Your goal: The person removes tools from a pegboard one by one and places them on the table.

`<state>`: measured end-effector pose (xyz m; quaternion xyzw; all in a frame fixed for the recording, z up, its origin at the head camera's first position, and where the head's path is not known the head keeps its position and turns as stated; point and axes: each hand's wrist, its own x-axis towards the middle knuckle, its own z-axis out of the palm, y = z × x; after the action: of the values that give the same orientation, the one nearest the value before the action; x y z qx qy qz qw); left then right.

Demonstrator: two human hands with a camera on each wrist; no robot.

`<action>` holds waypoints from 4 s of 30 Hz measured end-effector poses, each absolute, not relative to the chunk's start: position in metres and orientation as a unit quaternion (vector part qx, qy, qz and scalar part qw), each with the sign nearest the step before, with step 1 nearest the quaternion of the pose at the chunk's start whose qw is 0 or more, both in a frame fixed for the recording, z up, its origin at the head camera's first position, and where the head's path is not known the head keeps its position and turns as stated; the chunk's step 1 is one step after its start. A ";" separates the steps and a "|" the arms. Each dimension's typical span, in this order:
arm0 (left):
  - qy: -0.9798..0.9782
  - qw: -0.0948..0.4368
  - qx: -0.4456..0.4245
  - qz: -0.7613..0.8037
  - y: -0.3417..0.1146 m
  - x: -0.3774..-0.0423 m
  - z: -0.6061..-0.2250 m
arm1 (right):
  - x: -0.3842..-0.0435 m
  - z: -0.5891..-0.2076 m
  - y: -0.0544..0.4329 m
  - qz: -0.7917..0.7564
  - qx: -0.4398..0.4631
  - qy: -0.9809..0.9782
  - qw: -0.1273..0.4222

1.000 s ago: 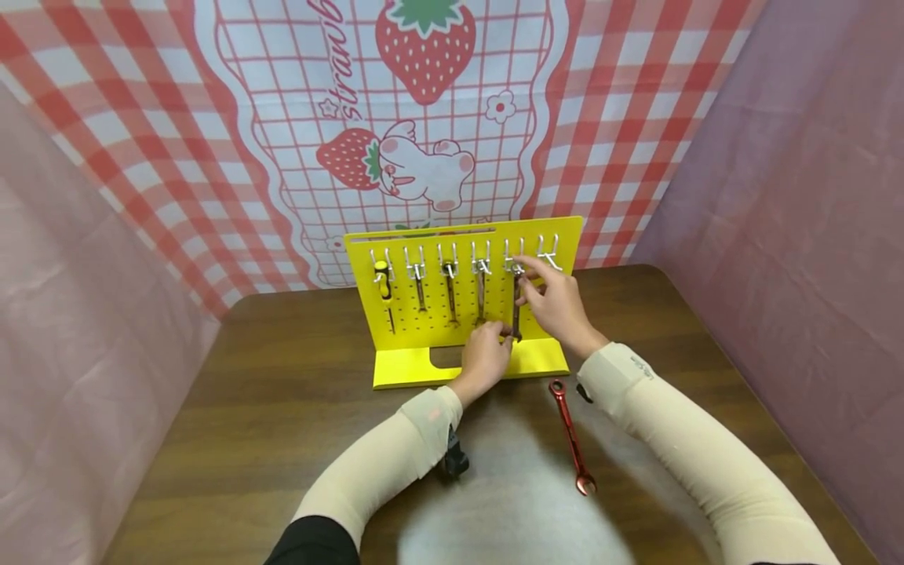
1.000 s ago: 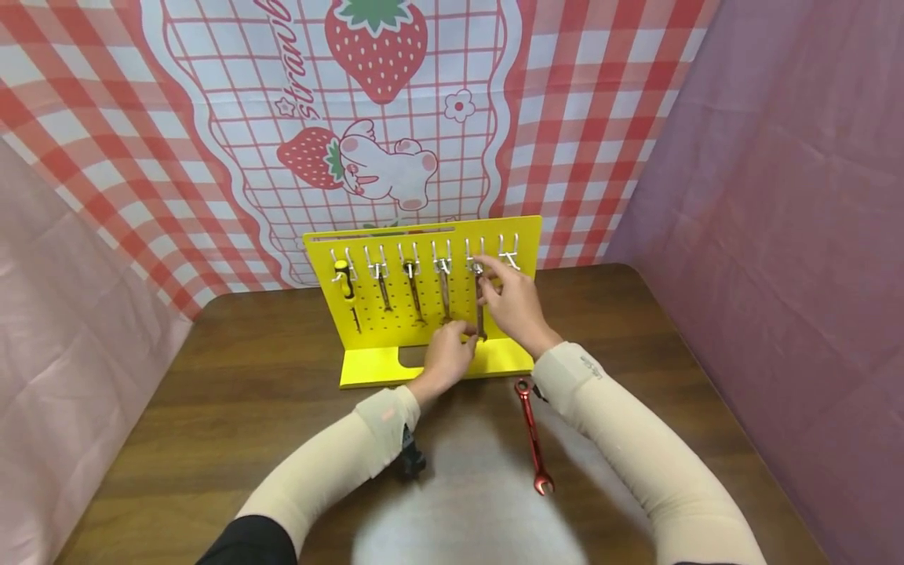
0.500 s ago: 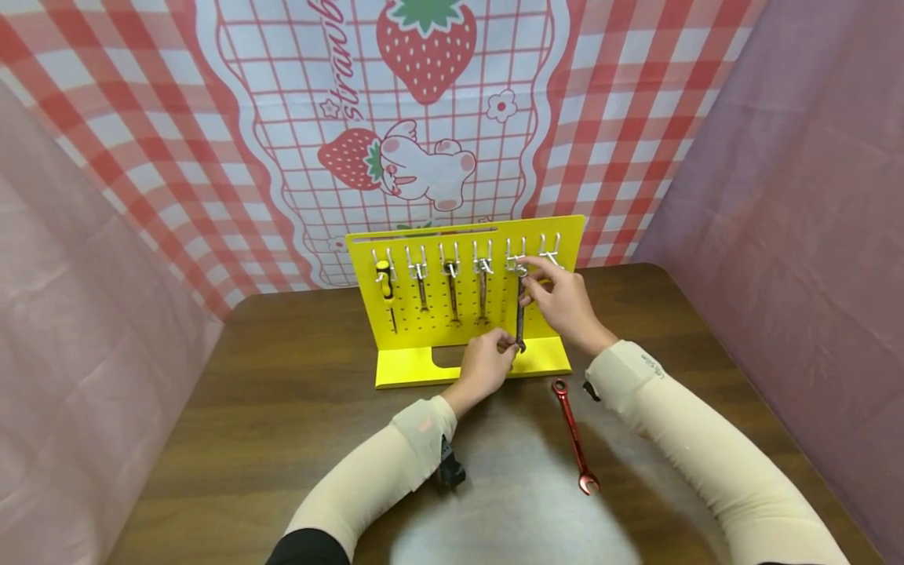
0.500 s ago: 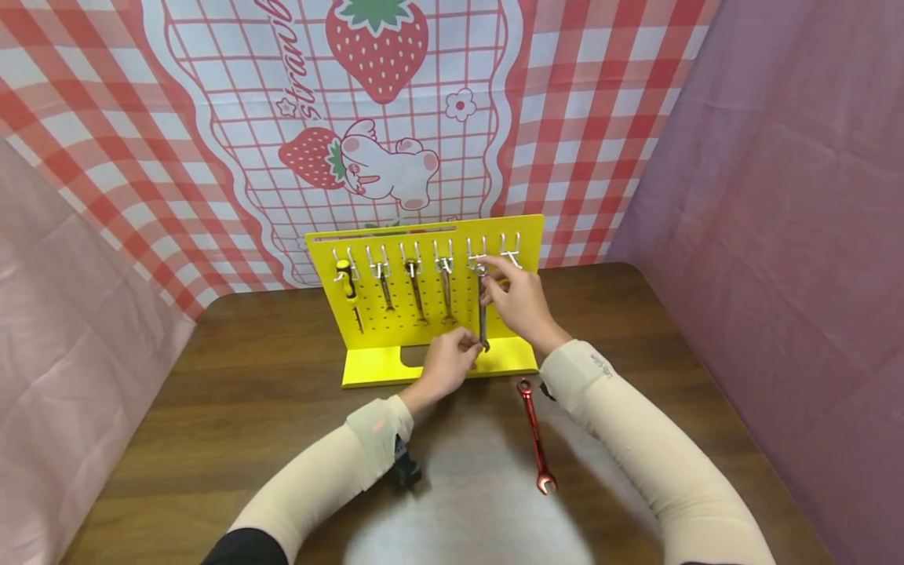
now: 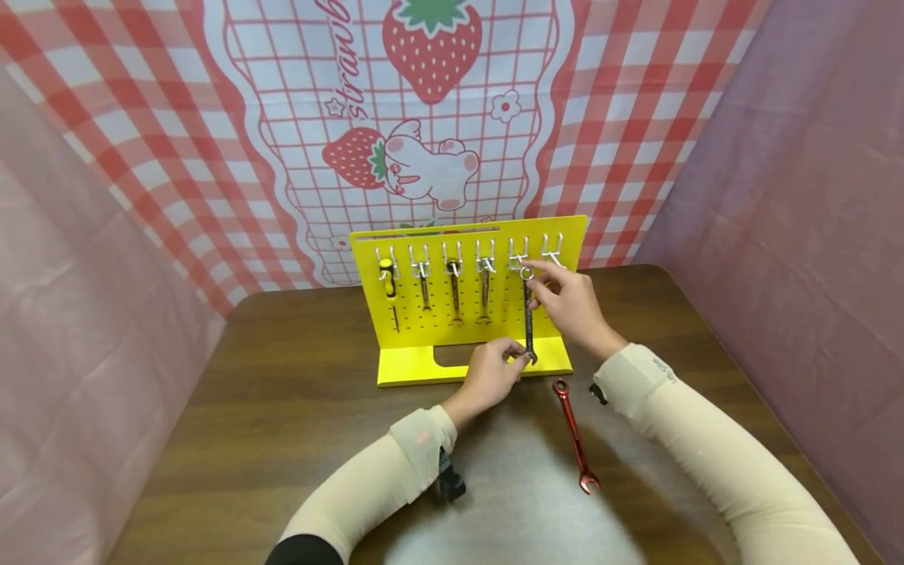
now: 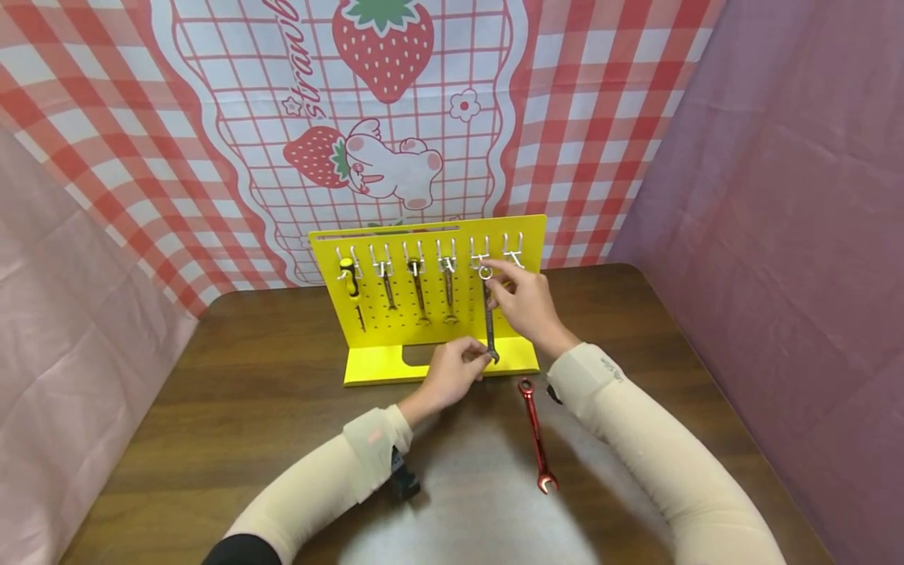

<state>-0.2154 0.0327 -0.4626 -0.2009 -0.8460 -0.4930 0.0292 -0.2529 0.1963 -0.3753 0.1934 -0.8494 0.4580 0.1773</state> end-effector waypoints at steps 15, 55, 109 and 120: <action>-0.833 0.034 -0.212 -0.510 0.029 -0.202 -0.454 | -0.243 -0.367 0.200 0.475 0.205 -0.835 0.187; -0.858 -0.206 -0.266 -0.389 0.037 -0.123 -0.487 | -0.202 -0.461 0.232 0.522 0.108 -0.832 -0.154; -0.931 -0.126 -0.252 -0.235 0.047 -0.108 -0.491 | -0.192 -0.473 0.216 0.277 0.140 -0.943 -0.123; -0.933 -0.117 -0.250 -0.233 0.049 -0.101 -0.491 | -0.193 -0.460 0.216 0.284 0.146 -0.938 -0.133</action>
<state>-0.1014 0.0491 -0.4914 -0.2497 -0.9326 -0.2327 -0.1174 -0.1928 0.2161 -0.4601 0.1457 -0.9385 0.2836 -0.1329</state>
